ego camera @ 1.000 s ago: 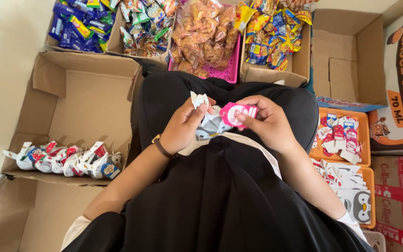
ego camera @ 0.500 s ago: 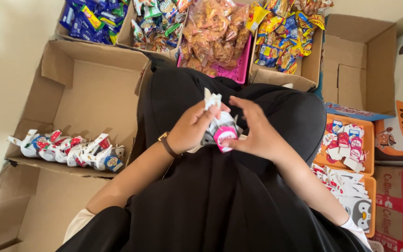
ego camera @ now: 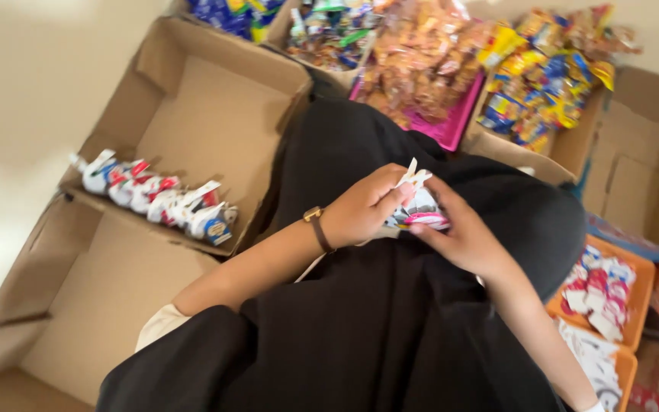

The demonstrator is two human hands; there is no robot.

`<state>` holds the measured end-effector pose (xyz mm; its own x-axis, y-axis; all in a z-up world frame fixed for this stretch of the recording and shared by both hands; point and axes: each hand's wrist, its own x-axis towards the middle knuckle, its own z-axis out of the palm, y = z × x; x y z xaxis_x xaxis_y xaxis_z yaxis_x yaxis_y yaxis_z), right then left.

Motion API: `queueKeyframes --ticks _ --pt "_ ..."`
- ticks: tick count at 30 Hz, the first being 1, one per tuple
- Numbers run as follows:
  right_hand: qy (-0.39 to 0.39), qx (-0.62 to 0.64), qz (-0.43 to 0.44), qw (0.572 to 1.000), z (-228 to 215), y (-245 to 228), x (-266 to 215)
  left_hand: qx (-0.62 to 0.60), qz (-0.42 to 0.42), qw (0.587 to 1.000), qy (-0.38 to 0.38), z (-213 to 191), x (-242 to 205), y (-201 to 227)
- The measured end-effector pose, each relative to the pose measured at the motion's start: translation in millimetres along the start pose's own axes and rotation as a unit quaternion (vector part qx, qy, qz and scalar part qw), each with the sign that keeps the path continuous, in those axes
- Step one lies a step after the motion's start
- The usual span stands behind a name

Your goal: Packing small snack packets into decorative penguin-shaped gift bags while sitting on the floor.

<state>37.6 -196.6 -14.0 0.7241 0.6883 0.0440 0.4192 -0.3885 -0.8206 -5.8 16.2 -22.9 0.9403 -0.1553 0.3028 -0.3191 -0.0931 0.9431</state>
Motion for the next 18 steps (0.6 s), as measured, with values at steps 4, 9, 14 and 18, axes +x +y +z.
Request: queueKeyframes --ticks 4,9,14,18 --pt "-0.022 0.046 0.018 0.999 -22.3 43.0 -11.3 0.035 -0.030 0.997 0.070 -44.0 -10.4 -1.8" --pt "0.126 0.202 0.130 0.962 -61.2 107.2 -36.8 0.159 -0.207 0.955 0.140 -116.0 -49.9 -57.1" --pt "0.214 0.266 0.200 0.918 -103.5 193.8 -68.3 0.283 -0.314 0.892 0.162 -182.8 -108.3 -71.4" --pt "0.231 0.194 0.275 0.913 -114.0 244.1 -82.4 0.206 -0.350 0.892 0.198 -205.5 -157.6 -88.7"
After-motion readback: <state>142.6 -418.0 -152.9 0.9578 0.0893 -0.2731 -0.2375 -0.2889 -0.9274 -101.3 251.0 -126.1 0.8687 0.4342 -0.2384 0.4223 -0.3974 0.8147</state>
